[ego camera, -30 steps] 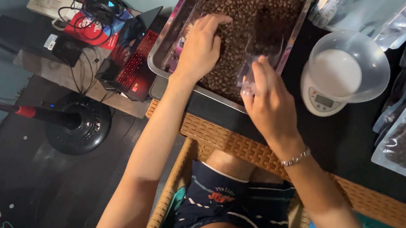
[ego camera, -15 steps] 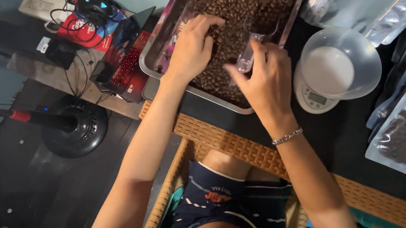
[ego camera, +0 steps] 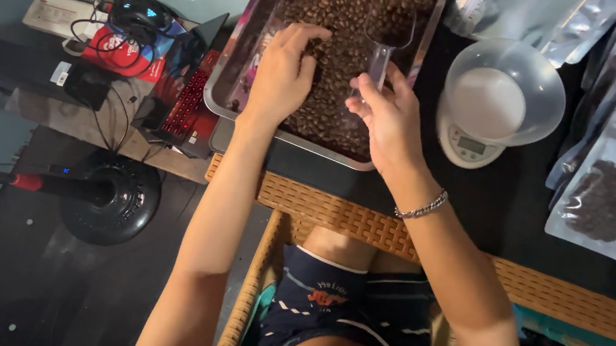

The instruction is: Weighing roasted coffee beans on a digital scale and transferring them into individual packaging bags.

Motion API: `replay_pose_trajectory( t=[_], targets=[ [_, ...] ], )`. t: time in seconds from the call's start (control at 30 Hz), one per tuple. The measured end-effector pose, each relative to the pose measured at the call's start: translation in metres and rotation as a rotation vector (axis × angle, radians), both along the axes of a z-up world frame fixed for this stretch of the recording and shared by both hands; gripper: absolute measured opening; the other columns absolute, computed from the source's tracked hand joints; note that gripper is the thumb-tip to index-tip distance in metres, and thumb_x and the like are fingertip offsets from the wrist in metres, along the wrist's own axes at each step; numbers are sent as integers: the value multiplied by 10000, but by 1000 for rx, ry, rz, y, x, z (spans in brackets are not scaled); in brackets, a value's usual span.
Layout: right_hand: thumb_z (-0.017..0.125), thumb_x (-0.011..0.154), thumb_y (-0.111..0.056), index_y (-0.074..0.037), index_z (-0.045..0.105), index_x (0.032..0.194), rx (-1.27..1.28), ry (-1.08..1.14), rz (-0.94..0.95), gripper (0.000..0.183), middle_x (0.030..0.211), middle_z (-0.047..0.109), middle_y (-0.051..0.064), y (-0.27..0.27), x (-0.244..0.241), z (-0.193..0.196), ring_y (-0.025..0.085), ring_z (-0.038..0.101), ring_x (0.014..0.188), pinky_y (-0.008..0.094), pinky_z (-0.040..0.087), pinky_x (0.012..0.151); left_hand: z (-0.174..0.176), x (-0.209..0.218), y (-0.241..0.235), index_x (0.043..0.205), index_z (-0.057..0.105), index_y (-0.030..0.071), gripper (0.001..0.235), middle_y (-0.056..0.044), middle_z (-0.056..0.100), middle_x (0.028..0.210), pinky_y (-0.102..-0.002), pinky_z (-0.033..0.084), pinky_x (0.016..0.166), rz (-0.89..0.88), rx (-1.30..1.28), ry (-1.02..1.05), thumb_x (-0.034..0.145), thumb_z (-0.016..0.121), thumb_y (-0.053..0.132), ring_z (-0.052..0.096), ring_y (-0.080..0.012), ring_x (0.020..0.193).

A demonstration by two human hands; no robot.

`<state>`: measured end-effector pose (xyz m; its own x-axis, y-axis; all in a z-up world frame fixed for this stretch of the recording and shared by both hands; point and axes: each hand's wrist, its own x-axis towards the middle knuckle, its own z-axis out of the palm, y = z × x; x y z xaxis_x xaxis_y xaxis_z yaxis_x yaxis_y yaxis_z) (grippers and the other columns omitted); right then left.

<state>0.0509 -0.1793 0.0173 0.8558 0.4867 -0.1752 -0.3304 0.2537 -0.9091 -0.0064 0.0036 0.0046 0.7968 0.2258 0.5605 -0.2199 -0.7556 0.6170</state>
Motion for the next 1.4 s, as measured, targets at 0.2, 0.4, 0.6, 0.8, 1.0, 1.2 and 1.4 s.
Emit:
replay_pose_trajectory(
  t=[0.2,0.4,0.6,0.8,1.0,1.2,1.4],
  targets=[
    [683,928,-86,-75,502,1520,-55,60,30,620,979,674,100,-21,-20,13,135,606,693,222,480,678,1,0,-1,1239,625,-3,339,-182,668,1234,-451,489,1000,-8,9,-13,947,465,-68,629,-349,1144],
    [656,953,-83,-34,206,1646,-10,-21,111,827,1114,680,161,-50,-30,13,150,591,737,229,510,693,1,0,-2,1264,611,13,251,-168,682,1244,-451,493,988,3,8,0,1044,494,39,626,-352,1144],
    [605,984,-94,-71,334,1617,76,-25,211,689,1095,694,129,-87,-29,9,157,599,772,242,443,651,2,-1,-2,1283,596,36,244,-157,674,1270,-471,490,985,-3,-2,27,1061,508,83,608,-365,1183],
    [552,1018,-167,-15,390,1584,35,-111,200,608,1030,633,144,-121,-23,11,156,585,769,223,445,625,4,-1,-3,1271,613,23,240,-165,690,1236,-464,490,974,-15,14,8,1070,522,118,621,-360,1160],
    [574,1018,-182,-27,367,1600,79,-113,227,636,1035,642,108,-138,-21,4,125,588,739,179,407,558,10,-1,-5,1273,623,-16,254,-192,705,1227,-471,502,974,-23,61,-55,1075,540,120,659,-368,1130],
    [544,1036,-184,-24,409,1573,77,-119,212,577,1022,651,124,-158,-20,7,149,570,733,197,386,562,17,-1,-10,1304,631,-3,279,-188,696,1269,-460,502,1001,-21,49,-61,1101,513,148,644,-360,1174],
    [619,1014,-214,-28,505,1524,158,-144,224,554,1008,704,97,-190,-2,12,136,635,754,173,460,580,52,5,-45,1131,688,50,613,-147,731,1211,-388,506,1091,-301,-315,102,1078,292,515,692,-283,1183]
  ],
)
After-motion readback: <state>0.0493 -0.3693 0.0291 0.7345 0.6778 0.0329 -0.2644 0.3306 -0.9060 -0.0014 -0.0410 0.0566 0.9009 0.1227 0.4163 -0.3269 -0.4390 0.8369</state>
